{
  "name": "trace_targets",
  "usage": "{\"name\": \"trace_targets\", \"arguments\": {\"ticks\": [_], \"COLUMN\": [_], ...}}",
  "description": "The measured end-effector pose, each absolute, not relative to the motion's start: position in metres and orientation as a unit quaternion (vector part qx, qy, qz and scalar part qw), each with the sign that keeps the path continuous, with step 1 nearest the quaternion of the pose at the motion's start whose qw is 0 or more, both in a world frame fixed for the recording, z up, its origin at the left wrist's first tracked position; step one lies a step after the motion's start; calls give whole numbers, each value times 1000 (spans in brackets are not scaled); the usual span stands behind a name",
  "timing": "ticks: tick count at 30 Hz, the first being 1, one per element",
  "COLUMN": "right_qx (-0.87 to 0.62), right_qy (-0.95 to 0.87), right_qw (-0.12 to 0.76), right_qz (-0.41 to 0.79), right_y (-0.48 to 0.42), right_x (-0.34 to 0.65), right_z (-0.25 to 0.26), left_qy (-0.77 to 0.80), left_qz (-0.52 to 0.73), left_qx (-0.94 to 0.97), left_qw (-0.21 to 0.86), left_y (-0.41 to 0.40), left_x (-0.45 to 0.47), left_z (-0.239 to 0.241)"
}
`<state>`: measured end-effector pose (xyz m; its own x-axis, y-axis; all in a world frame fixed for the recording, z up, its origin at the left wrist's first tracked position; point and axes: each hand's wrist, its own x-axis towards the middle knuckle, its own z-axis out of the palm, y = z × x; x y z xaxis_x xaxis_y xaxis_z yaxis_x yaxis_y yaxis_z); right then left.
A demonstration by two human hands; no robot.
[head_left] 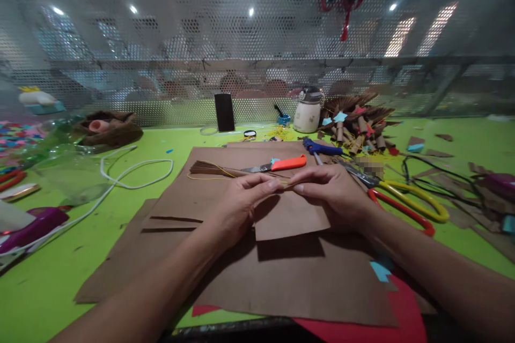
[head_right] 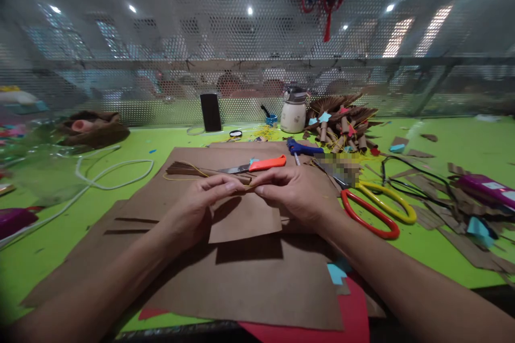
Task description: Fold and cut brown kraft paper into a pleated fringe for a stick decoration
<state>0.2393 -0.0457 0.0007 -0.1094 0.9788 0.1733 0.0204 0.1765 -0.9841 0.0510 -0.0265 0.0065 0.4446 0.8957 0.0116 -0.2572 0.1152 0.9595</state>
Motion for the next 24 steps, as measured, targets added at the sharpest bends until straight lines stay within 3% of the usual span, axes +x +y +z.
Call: {"name": "trace_targets", "arguments": {"ticks": [15, 24], "right_qx": [-453, -490], "right_qy": [-666, -657], "right_qw": [374, 399], "right_qz": [459, 412], "right_y": [-42, -41], "right_x": [247, 237], "right_z": [12, 8], "left_qy": [380, 397], "left_qz": [387, 369], "left_qx": [586, 603], "left_qw": [602, 585], "left_y": [-24, -24], "left_x": [53, 54], "left_z": [-1, -2]}}
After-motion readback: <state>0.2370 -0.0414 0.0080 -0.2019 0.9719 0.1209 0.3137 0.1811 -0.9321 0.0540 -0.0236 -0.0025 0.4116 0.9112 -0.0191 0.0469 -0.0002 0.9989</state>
